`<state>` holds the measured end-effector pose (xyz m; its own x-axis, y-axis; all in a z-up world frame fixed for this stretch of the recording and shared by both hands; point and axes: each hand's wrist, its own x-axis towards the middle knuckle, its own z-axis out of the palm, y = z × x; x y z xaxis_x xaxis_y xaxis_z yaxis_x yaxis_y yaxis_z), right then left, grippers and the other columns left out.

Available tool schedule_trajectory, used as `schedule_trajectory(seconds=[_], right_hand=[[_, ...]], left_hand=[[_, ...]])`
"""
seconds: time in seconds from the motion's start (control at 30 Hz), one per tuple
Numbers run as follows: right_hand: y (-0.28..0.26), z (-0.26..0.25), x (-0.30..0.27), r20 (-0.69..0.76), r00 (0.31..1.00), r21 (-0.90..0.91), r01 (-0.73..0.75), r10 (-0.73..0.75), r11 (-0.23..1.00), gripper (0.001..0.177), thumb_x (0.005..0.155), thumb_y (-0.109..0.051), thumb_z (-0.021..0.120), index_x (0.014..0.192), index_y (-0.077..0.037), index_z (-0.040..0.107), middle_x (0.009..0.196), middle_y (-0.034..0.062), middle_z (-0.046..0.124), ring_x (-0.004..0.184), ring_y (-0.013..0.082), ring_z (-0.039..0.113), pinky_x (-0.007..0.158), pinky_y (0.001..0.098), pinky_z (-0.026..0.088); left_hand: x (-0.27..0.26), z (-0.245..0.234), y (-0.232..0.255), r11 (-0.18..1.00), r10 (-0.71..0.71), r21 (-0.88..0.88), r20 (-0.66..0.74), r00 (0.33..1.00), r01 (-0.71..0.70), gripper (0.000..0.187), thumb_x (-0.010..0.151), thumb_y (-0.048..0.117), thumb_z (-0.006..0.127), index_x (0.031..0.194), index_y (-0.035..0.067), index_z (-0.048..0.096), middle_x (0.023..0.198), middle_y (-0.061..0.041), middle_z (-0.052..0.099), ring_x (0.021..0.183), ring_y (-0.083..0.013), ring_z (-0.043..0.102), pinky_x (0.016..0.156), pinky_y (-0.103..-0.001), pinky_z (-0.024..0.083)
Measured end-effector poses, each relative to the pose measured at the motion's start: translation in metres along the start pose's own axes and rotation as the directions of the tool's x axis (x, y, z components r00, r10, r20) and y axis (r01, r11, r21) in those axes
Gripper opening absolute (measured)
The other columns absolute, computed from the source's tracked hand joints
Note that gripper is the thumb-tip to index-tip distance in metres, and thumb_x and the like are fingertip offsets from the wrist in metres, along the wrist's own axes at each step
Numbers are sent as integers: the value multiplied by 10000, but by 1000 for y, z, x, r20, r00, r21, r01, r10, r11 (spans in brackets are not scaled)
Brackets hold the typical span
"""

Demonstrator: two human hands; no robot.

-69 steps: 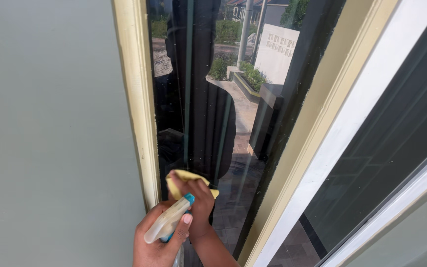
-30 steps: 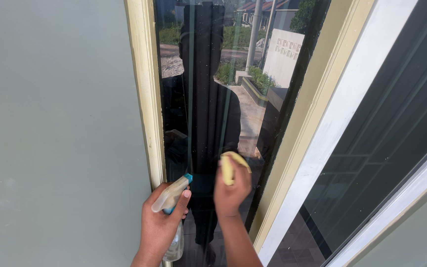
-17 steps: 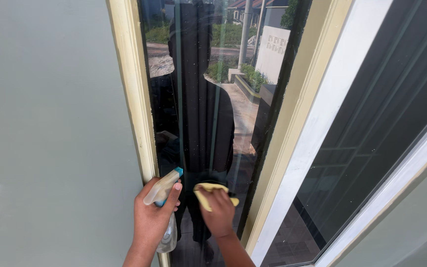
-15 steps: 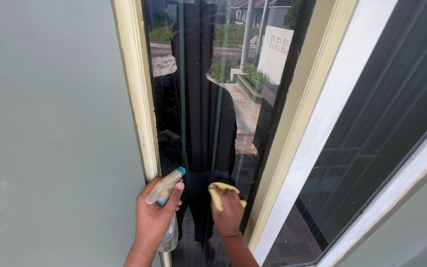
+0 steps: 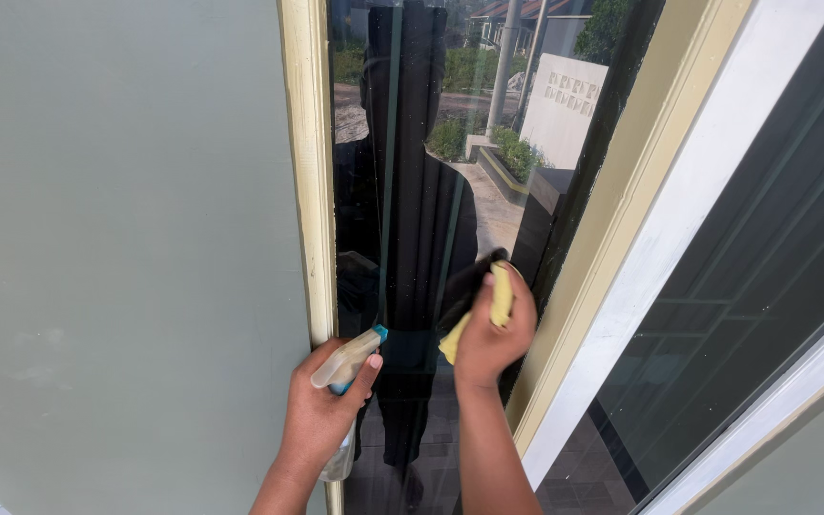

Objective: The person wipes the glass panes and frames of a sliding door with a cloth while holding a spray bottle.

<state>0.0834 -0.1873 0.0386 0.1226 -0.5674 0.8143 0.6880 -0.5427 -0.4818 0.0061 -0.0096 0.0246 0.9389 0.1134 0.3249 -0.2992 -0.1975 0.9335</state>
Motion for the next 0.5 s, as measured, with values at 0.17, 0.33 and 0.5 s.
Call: schedule_trajectory(seconds=[0.17,0.33,0.5], right_hand=[[-14,13,-13,308,917,-89,293,-253,952,342,847,-16,794,1172,-118,763,931,42,692,871,214,657,763,354,540],[26,-11,-54,632,686,-10,474,-362,881,425,742,-117,878,1157,-157,794,756,-17,630,700,162,597,574,307,480],[69,-50,-95,563,757,-94,458,-332,884,422,723,-80,872,1130,-158,795,769,-5,650,699,165,617,596,299,513]], left_hand=[[1,-1,0,999,4,35,1,1000,-4,333,850,384,768,945,66,745,570,-17,635,515,-91,634,495,-263,537],[1,-2,0,1000,-6,-5,4,1000,6,332,843,370,771,963,61,751,571,-25,637,508,-97,624,484,-267,520],[1,-2,-1,1000,-8,17,-3,1000,8,349,838,384,777,949,54,750,579,-21,649,510,-92,631,484,-261,515]])
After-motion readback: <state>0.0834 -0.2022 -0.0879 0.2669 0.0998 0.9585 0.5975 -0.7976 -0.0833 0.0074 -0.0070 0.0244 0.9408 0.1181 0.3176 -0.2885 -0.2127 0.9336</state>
